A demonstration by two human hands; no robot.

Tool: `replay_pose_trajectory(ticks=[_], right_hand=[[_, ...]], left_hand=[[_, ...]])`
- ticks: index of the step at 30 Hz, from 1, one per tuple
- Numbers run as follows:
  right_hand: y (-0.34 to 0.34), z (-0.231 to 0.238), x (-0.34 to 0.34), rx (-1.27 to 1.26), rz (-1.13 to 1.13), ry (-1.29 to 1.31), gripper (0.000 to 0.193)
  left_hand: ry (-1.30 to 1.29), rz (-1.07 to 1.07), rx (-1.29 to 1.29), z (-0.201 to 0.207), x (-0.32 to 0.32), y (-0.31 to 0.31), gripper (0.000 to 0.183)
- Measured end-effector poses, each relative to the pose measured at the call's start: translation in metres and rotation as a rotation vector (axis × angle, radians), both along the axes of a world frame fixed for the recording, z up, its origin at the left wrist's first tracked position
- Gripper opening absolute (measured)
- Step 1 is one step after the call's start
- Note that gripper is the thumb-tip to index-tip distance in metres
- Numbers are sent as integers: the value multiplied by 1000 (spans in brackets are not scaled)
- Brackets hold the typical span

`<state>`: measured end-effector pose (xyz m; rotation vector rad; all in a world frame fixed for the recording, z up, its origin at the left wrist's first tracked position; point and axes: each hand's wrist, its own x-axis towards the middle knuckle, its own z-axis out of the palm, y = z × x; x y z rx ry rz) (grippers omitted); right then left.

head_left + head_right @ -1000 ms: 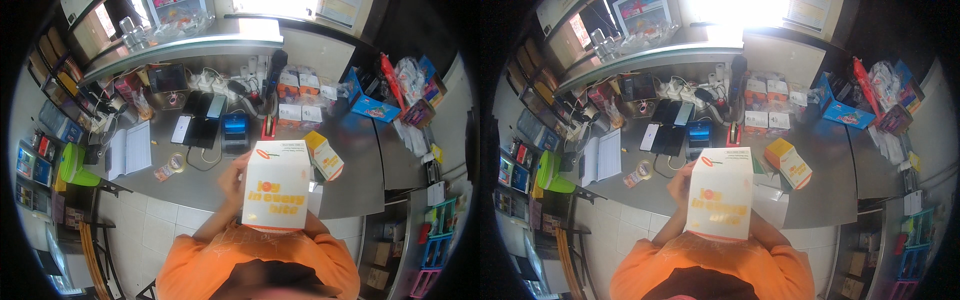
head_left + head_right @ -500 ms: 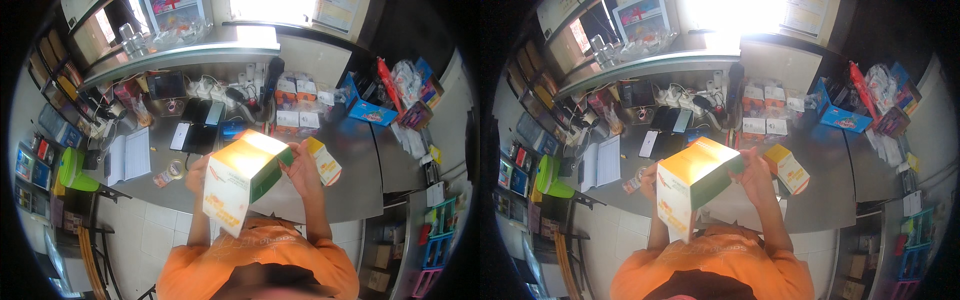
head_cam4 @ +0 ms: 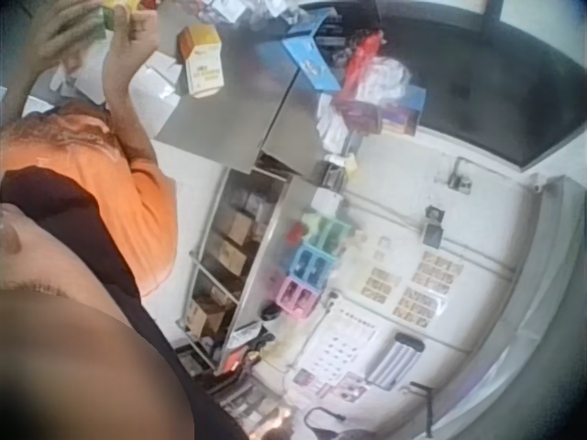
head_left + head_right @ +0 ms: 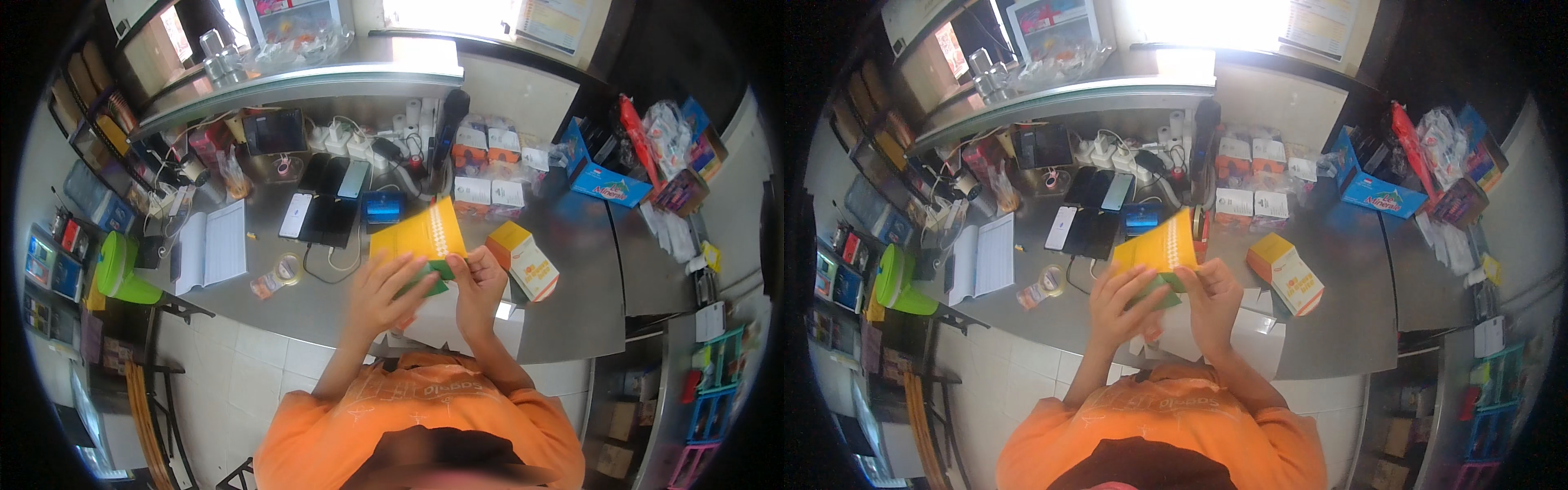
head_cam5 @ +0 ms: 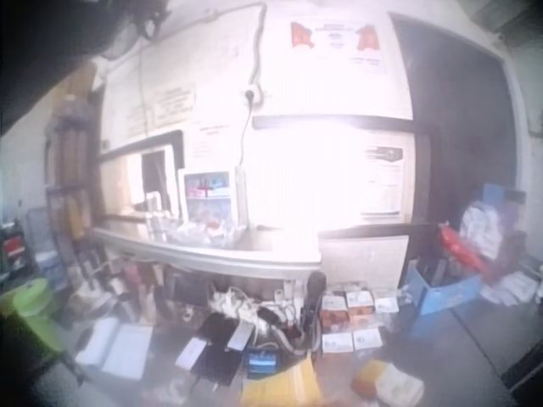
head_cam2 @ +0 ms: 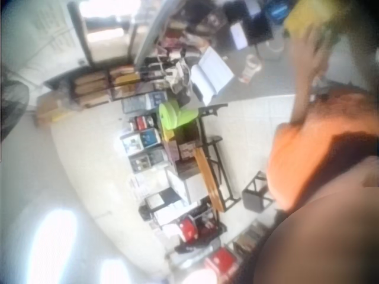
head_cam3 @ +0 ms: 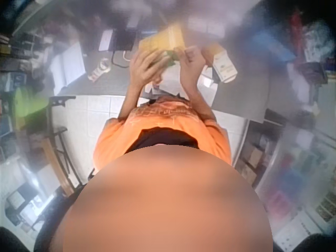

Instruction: The person assembles small white cardboard boxes at a counter. They fold the flaps, tuck the tabs, and close each box, then place the finished boxes on the counter. The person also briefly handles a smartphone and a small orange item during the process.

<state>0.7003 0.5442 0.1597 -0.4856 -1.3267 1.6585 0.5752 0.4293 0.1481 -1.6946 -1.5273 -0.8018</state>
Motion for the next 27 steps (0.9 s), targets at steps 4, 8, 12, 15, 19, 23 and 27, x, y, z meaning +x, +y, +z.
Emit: replay_pose_trajectory(ticks=[4,8,12,15,19,23,27], right_hand=[[-11,5,7,483,-208,-250,6],[-13,9,3,1016,-233,-79,6],[-12,10,6,894,-86,-108,11],[-8,5,7,725,32,-128,19],[-2,-4,5,726,98,-109,27],[1,-4,6,756,77,-131,27],[3,-2,9,786,22,-131,28]], left_hand=[[-275,16,159,-3,0,-4,36],[-686,-63,248,-5,13,-5,22],[-1128,-318,267,-9,23,3,9],[-1338,-547,263,-7,27,4,9],[-1391,-631,218,-4,27,5,9],[-1418,-658,254,-2,27,7,11],[-1396,-659,205,1,28,7,15]])
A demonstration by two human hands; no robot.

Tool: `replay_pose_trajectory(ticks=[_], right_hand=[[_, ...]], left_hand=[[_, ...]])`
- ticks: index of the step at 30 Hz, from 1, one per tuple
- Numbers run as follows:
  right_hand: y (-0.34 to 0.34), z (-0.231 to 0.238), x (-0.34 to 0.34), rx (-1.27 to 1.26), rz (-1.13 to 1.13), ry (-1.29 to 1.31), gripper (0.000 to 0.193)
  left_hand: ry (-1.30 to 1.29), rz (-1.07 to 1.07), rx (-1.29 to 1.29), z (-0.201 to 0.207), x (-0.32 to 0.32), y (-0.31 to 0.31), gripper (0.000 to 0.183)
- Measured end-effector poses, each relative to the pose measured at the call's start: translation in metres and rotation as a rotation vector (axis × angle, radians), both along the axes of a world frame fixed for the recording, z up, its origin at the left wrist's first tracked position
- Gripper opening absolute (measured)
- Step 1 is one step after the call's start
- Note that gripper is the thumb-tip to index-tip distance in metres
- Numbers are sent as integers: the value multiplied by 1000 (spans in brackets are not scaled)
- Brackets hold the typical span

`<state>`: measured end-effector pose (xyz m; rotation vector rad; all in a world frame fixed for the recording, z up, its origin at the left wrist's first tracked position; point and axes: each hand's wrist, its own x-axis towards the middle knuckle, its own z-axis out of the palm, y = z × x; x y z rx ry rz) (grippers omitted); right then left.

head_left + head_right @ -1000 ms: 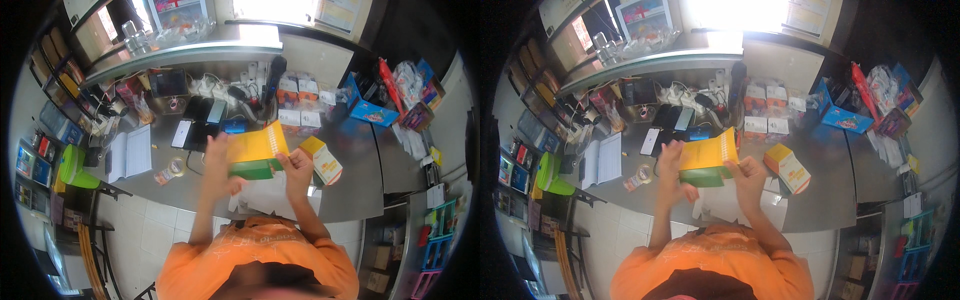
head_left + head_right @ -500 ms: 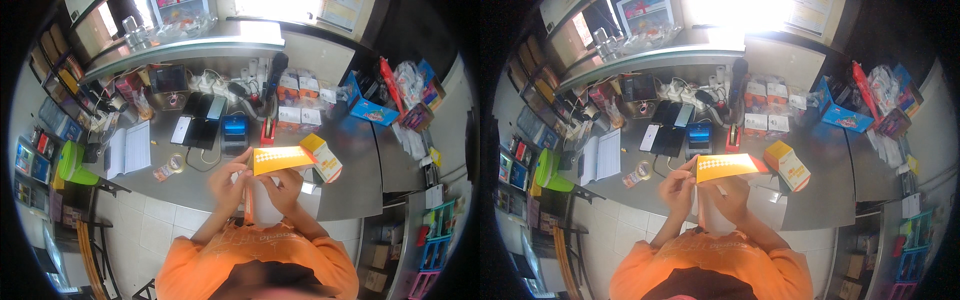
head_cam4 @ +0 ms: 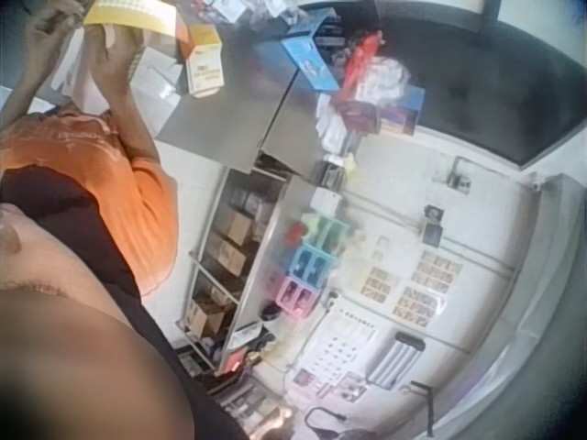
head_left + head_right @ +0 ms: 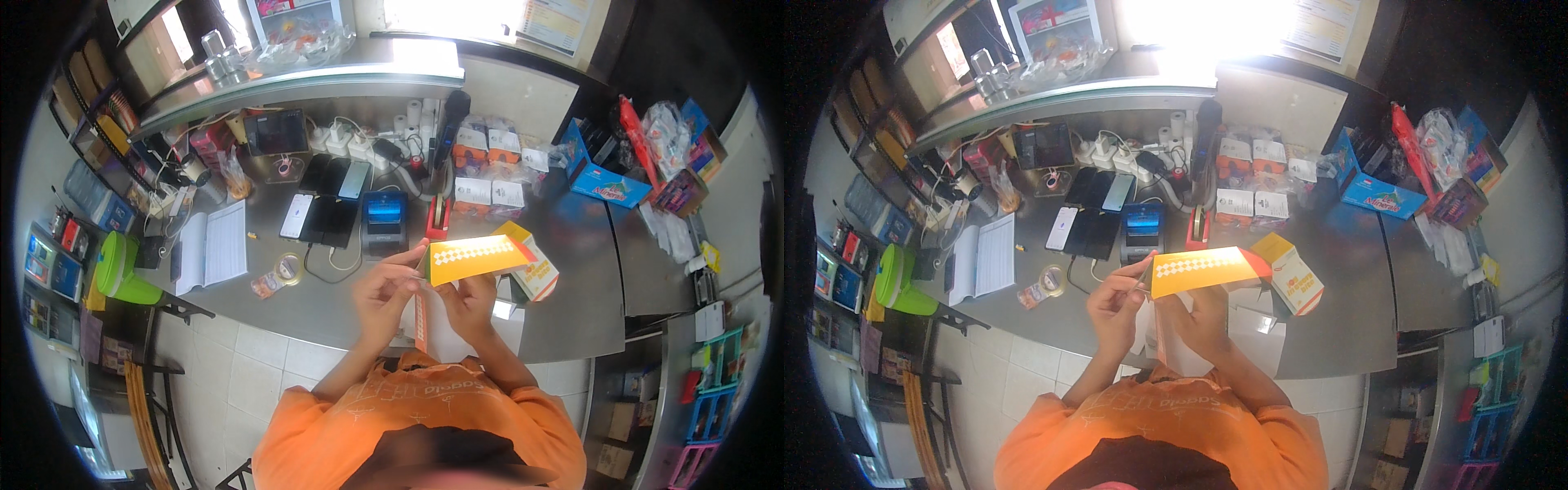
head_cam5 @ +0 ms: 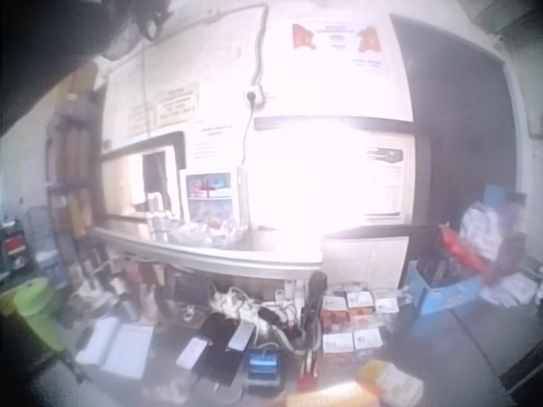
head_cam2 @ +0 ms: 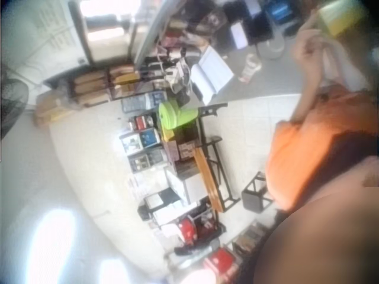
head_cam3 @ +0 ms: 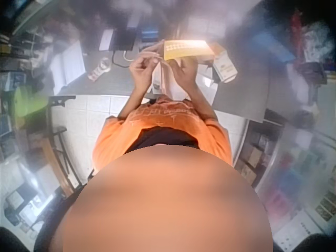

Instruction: The person assembles small white cardboard boxes at a counter. They fold the flaps, tuck the tabs, and close each box, then place the finished boxes on the counter. The person also briefly handles a smartphone and a small orange item during the process.

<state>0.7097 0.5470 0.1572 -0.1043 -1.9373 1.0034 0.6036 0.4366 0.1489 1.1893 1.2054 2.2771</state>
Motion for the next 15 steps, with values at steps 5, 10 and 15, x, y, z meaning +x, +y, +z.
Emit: replay_pose_trajectory(ticks=[5,10,15], right_hand=[[-5,-13,-1,-64,-54,-31,25],[-6,-21,-1,-190,-57,-9,21],[-12,-8,-2,-17,-98,-74,16]], left_hand=[[-9,57,49,3,8,4,16],[312,270,-71,-2,5,4,8],[608,590,-223,-8,-9,0,10]])
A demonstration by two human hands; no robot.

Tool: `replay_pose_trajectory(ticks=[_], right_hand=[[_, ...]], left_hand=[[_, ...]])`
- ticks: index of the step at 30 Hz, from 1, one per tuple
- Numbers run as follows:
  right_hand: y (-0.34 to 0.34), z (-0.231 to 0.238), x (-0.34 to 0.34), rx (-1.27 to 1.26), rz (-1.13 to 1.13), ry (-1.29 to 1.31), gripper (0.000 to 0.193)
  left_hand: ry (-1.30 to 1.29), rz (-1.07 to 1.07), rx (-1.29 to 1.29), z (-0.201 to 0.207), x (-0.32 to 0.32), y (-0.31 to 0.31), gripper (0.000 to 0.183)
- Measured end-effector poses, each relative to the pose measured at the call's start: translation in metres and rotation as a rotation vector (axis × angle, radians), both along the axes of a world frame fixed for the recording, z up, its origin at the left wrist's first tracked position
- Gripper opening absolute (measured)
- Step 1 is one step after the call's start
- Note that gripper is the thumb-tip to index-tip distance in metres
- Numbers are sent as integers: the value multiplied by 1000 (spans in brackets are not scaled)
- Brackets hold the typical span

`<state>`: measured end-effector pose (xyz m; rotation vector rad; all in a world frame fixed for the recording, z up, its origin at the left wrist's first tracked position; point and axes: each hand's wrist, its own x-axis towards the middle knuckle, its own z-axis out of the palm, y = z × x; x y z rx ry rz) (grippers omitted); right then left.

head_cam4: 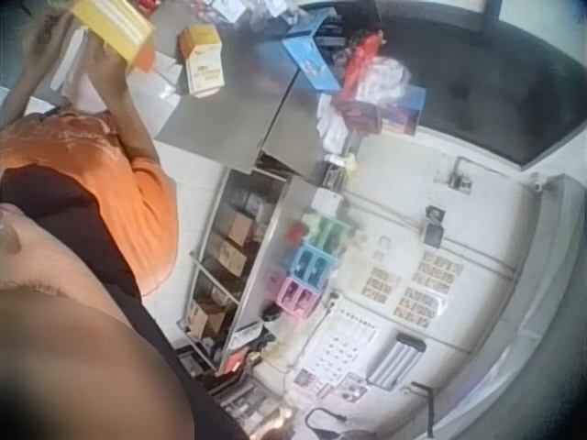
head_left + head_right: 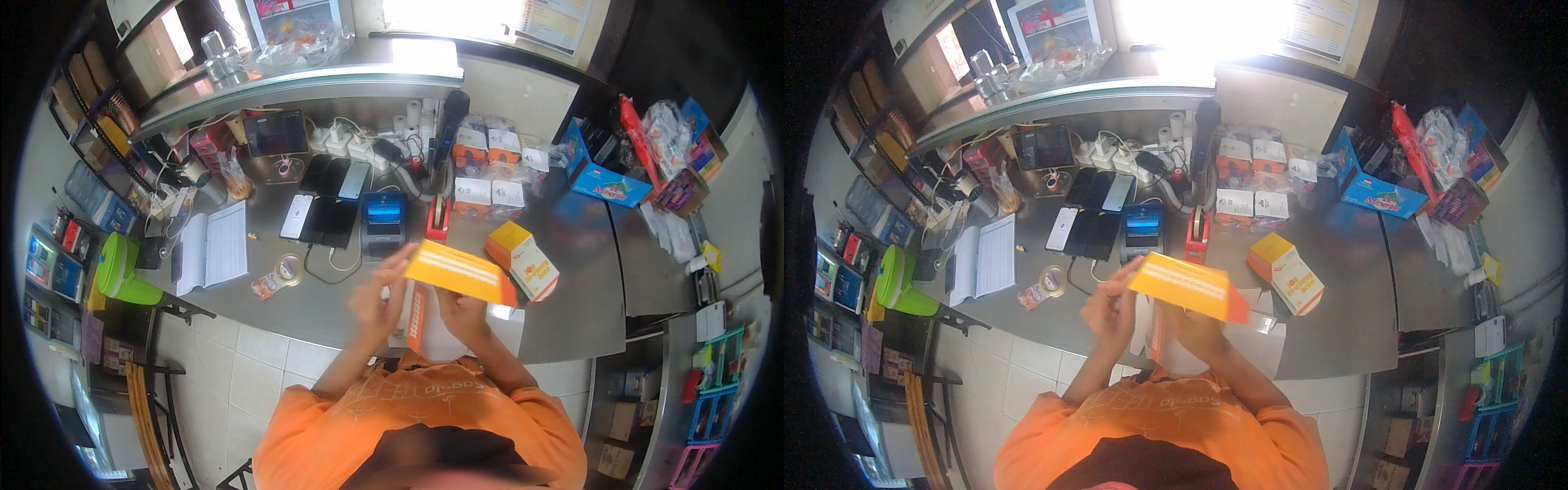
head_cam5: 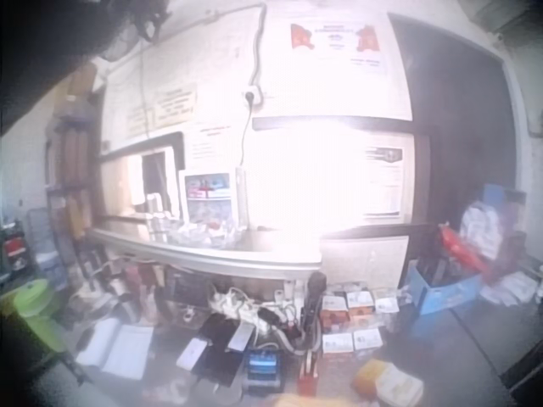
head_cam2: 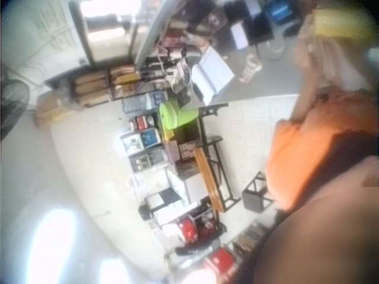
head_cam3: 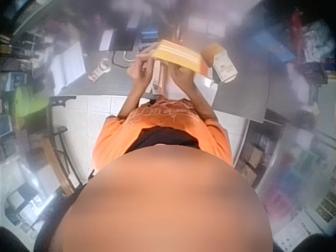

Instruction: The person assembles small white cardboard boxes at a counter. They fold the flaps, tuck the tabs, and close each box, then place the finished boxes on the counter. The person also briefly handles a smartphone and a small orange item during the process.

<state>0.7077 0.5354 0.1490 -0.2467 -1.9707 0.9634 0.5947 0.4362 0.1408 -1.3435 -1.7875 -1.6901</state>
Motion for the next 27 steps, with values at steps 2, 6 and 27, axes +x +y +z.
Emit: replay_pose_trajectory(ticks=[2,6,27], right_hand=[[-1,8,0,156,31,52,17],[1,19,2,537,-222,286,33],[37,44,4,30,57,9,13]], left_hand=[[-114,145,32,-1,-12,0,12],[-165,168,257,-6,-25,-2,19],[169,-233,85,7,-28,-3,16]])
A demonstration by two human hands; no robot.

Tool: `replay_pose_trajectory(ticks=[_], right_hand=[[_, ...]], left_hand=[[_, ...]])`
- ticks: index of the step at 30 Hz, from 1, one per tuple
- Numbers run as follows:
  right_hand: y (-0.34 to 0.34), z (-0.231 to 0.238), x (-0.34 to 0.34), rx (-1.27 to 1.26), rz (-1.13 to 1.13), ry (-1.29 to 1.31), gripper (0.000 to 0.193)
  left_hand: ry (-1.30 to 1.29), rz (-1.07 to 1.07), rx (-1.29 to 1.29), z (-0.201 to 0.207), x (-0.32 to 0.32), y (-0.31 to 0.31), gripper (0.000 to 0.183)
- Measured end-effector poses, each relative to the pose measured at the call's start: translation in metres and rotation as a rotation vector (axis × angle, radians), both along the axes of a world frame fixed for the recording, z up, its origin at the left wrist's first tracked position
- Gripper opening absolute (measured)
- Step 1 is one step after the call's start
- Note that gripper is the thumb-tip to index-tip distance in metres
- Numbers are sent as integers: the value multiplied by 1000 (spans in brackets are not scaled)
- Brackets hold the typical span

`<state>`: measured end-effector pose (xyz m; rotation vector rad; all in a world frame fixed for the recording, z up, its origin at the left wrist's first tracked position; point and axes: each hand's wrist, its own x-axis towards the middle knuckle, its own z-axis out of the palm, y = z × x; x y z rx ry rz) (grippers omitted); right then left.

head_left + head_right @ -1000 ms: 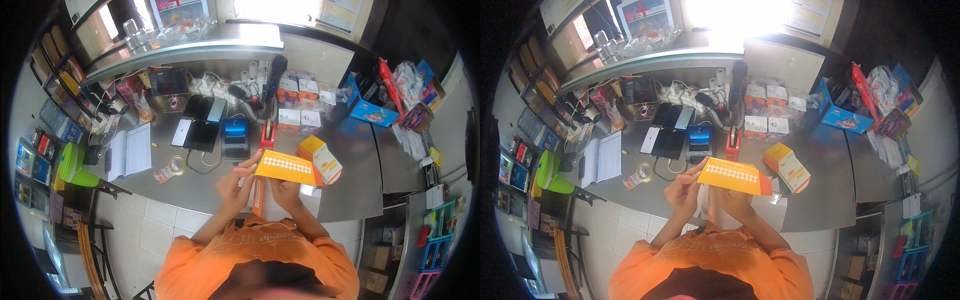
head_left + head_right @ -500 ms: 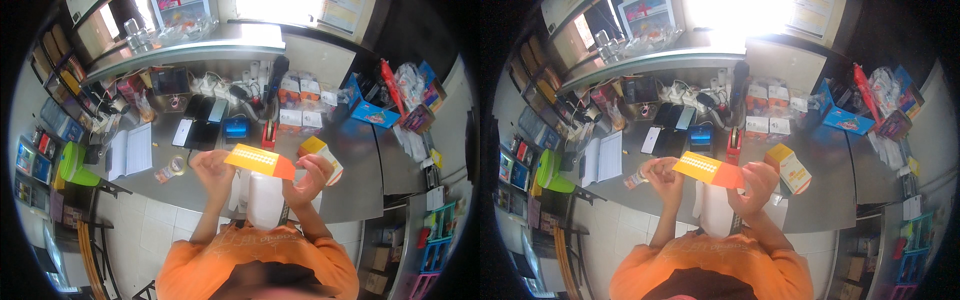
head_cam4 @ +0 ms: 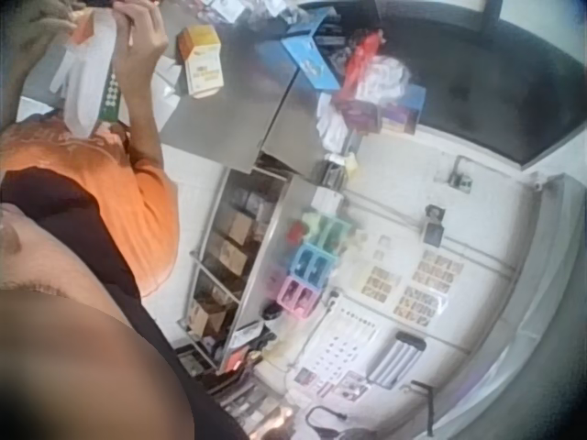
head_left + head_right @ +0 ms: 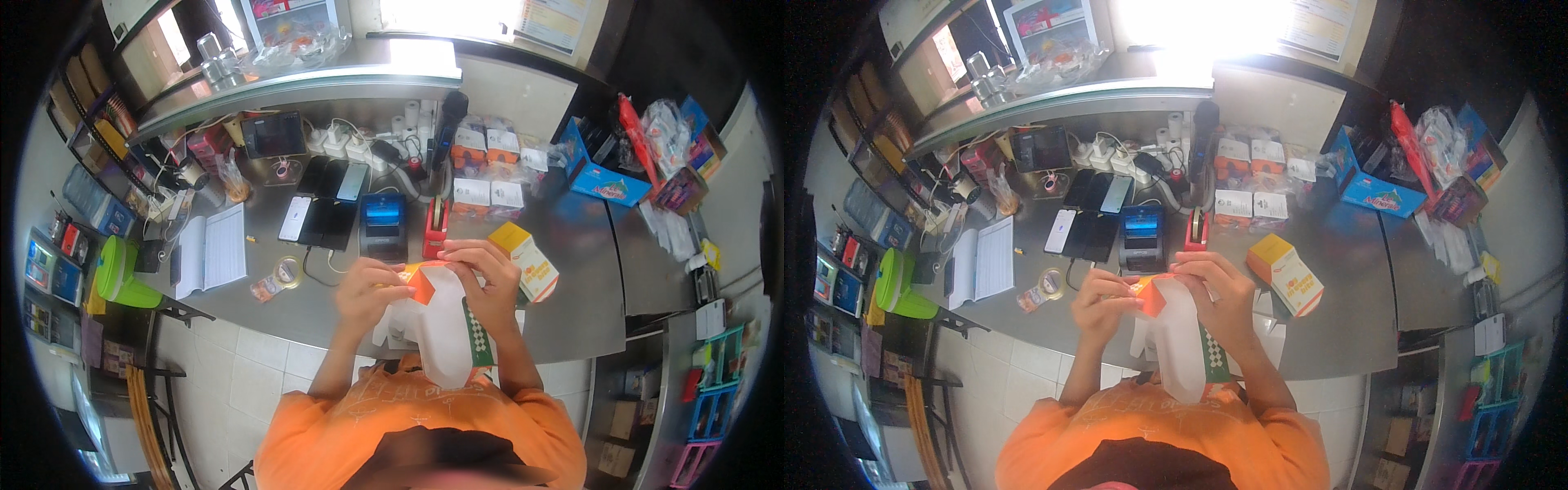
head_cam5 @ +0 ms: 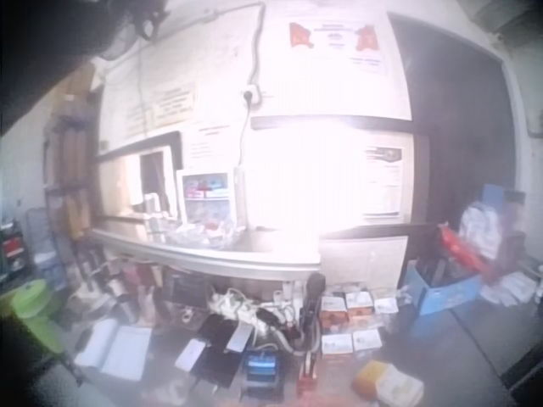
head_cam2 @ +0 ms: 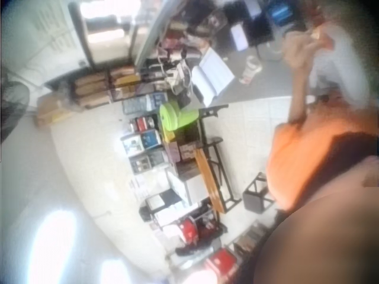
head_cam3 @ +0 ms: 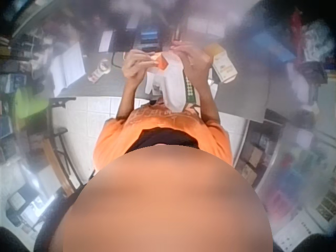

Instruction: The person assembles small white cardboard boxes at a counter. They fold the flaps, tuck the tabs, and close each box, then place the finished boxes on the counter. The person also briefly handles a smartphone and a small orange item during the process.

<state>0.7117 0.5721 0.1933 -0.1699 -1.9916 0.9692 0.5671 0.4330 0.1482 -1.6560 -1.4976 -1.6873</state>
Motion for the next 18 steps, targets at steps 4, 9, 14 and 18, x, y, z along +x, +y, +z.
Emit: replay_pose_trajectory(ticks=[4,9,14,18], right_hand=[[-7,-5,-3,-116,144,-16,7],[-12,-7,-2,-254,246,-72,9],[-13,-11,-2,-278,289,-89,10],[-15,-15,-6,13,233,-59,15]], left_hand=[[138,98,2,1,4,1,20],[159,156,57,4,8,5,24],[158,166,99,2,7,4,23],[81,161,99,-5,3,2,25]])
